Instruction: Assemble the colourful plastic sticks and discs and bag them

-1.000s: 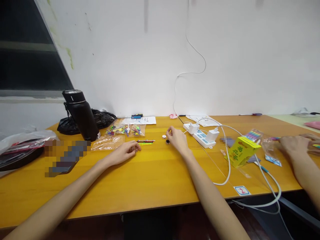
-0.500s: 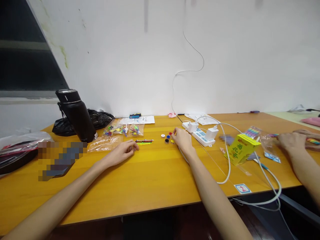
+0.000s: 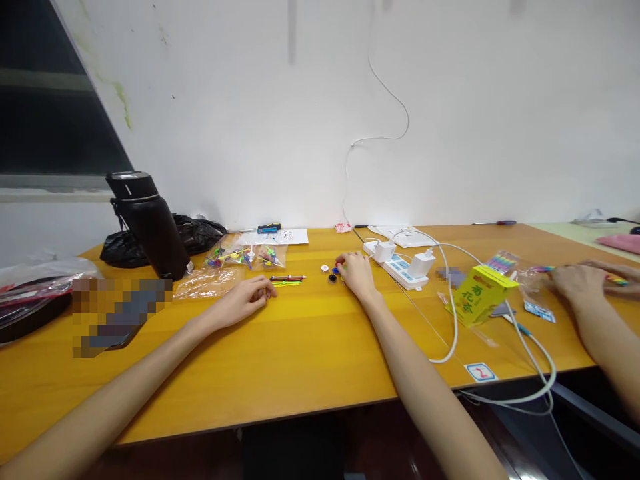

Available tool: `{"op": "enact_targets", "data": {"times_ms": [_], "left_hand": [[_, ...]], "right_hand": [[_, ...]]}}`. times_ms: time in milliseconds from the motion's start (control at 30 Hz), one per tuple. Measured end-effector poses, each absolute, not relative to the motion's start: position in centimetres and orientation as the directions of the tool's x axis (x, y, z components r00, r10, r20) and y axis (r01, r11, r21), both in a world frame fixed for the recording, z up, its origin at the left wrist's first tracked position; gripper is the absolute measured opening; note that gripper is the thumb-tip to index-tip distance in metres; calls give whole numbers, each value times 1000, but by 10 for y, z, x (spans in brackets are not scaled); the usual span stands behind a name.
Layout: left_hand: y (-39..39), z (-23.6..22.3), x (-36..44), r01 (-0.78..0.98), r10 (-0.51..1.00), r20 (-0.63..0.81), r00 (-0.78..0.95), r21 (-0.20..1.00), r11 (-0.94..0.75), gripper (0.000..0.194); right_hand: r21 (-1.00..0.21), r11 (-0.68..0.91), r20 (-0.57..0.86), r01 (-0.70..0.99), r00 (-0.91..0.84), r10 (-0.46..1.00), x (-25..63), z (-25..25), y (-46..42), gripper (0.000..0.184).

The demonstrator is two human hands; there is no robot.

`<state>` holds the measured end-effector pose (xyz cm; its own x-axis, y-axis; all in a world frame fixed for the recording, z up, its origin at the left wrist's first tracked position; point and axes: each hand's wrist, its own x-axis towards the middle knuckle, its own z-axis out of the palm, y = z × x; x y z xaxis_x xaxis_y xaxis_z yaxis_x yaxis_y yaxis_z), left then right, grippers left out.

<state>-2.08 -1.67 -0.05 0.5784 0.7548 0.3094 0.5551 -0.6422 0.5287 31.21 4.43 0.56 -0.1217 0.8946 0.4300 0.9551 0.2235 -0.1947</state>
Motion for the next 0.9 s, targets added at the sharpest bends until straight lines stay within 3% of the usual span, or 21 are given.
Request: {"op": "enact_targets", "data": {"times_ms": [67, 167, 233, 300, 433, 633, 733, 900], "left_hand": [[-17, 0, -20, 544, 751, 335, 570, 531, -650, 20], [-19, 2, -17, 528, 766, 369, 526, 565, -634, 19], [-19, 3, -14, 488, 804, 356, 477, 653, -579, 18], [-20, 2, -10, 380, 839, 316, 443, 781, -495, 22], [-19, -2, -4, 168, 860, 230, 455, 927, -337, 35], [-18, -6, -5, 159, 849, 218, 482, 931, -329, 33], [-13, -10, -5, 100, 863, 204, 463, 955, -280, 34], [-5, -17, -5, -57, 913, 154, 377, 988, -143, 40]], "right_hand": [[-275, 246, 473, 929, -92, 876, 311, 9, 44, 19], [-494, 331, 517, 804, -34, 855, 299, 16, 38, 18], [-626, 438, 520, 646, -73, 851, 283, 21, 29, 20], [-677, 546, 525, 492, -196, 828, 261, 24, 17, 21], [-685, 650, 512, 330, -416, 751, 221, 19, -6, 18], [-661, 691, 475, 292, -550, 687, 207, 8, -13, 17], [-582, 721, 516, 375, -515, 684, 214, 6, -7, 16], [-384, 639, 550, 667, -391, 738, 235, 0, 10, 15]]}}
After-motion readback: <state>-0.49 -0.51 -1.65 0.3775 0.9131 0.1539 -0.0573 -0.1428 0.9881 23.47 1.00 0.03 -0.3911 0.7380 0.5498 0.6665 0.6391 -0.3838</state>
